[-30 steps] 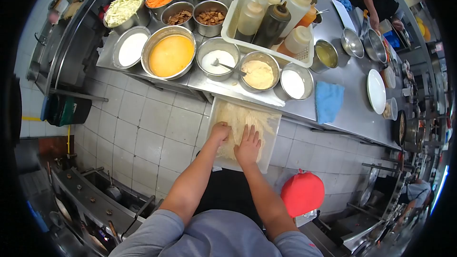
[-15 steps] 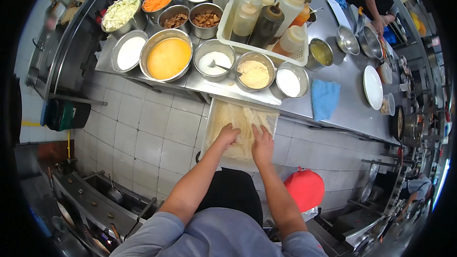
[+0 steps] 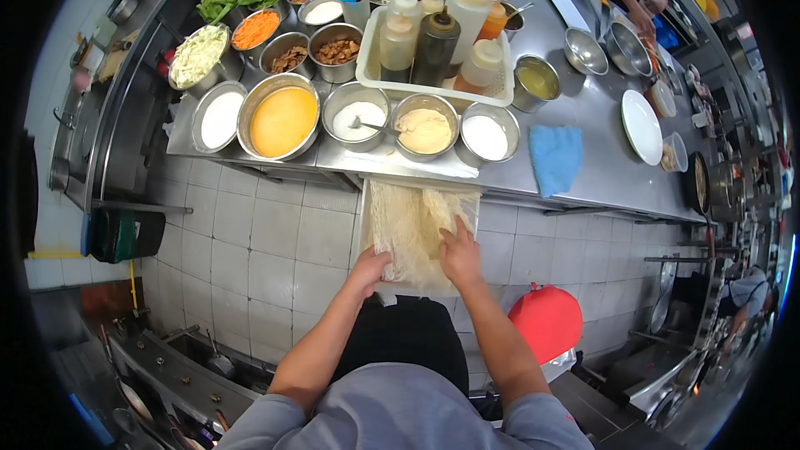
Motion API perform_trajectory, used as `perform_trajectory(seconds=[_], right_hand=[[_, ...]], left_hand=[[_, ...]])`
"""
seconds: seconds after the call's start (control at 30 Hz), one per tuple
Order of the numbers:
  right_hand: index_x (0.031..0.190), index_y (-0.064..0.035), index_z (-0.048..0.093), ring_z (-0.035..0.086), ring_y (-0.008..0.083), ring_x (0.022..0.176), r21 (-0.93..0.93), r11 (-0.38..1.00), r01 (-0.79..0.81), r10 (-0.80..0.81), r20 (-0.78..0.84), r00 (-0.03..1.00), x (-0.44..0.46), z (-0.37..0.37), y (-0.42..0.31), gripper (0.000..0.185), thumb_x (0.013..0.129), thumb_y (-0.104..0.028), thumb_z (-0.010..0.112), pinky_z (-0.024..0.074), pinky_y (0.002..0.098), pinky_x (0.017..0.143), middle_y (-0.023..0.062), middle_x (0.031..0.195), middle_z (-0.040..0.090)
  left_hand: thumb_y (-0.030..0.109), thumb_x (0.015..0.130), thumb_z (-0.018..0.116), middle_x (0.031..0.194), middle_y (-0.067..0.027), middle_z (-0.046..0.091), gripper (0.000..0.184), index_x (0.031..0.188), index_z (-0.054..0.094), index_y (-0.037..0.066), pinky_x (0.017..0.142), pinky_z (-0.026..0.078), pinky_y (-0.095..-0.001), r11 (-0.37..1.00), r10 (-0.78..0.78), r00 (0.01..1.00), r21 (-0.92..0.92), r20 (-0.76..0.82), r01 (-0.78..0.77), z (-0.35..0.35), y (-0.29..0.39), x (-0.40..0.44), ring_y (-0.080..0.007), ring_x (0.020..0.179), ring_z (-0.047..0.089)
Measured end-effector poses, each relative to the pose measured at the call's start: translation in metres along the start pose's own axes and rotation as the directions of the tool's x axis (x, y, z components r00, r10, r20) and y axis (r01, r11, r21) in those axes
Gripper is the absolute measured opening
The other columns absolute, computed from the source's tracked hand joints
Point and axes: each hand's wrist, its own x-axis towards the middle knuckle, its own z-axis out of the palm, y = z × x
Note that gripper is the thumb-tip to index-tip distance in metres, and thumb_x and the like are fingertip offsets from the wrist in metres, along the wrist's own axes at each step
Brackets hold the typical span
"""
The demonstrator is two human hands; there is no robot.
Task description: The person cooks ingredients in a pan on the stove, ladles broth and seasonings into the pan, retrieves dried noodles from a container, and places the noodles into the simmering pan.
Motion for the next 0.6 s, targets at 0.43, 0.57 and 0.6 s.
perform_trajectory(seconds=[0.43, 0.57, 0.6], right_hand=[[0.142, -0.0115, 0.044, 0.033, 0.0381, 0.138, 0.343, 0.914, 0.214, -0.271, 0.127, 0.954, -0.068, 0.012, -0.045, 0.072, 0.078, -0.027, 0.074, 0.0290, 0.0497, 0.112, 0.0178, 0.149, 0.035], [0.142, -0.0107, 0.044, 0.046, 0.0365, 0.126, 0.113, 0.960, 0.255, -0.264, 0.070, 0.962, -0.078, 0.027, -0.037, 0.067, 0.078, -0.007, 0.064, 0.0370, 0.0470, 0.105, 0.0195, 0.137, 0.047], [0.142, -0.0101, 0.043, 0.048, 0.0372, 0.122, 0.089, 0.988, 0.127, -0.132, 0.063, 0.989, -0.072, 0.031, -0.031, 0.068, 0.077, -0.004, 0.062, 0.0397, 0.0462, 0.102, 0.0203, 0.133, 0.050]], left_hand=[[0.005, 0.088, 0.052, 0.108, -0.0121, 0.066, 0.030, 0.117, 0.058, -0.001, 0.078, 0.053, -0.0333, 0.989, -0.040, 0.998, -0.143, -0.058, 0.031, -0.001, 0.002, -0.014, -0.0193, 0.092, 0.064], [0.007, 0.087, 0.057, 0.100, -0.0097, 0.068, 0.026, 0.111, 0.062, 0.002, 0.071, 0.053, -0.0334, 0.996, 0.084, 0.995, -0.031, -0.053, -0.086, -0.002, -0.010, 0.009, -0.0186, 0.082, 0.065], [0.007, 0.087, 0.057, 0.100, -0.0097, 0.068, 0.026, 0.111, 0.062, 0.002, 0.071, 0.053, -0.0334, 0.995, 0.089, 0.995, -0.027, -0.054, -0.091, -0.002, -0.012, 0.012, -0.0186, 0.082, 0.065]])
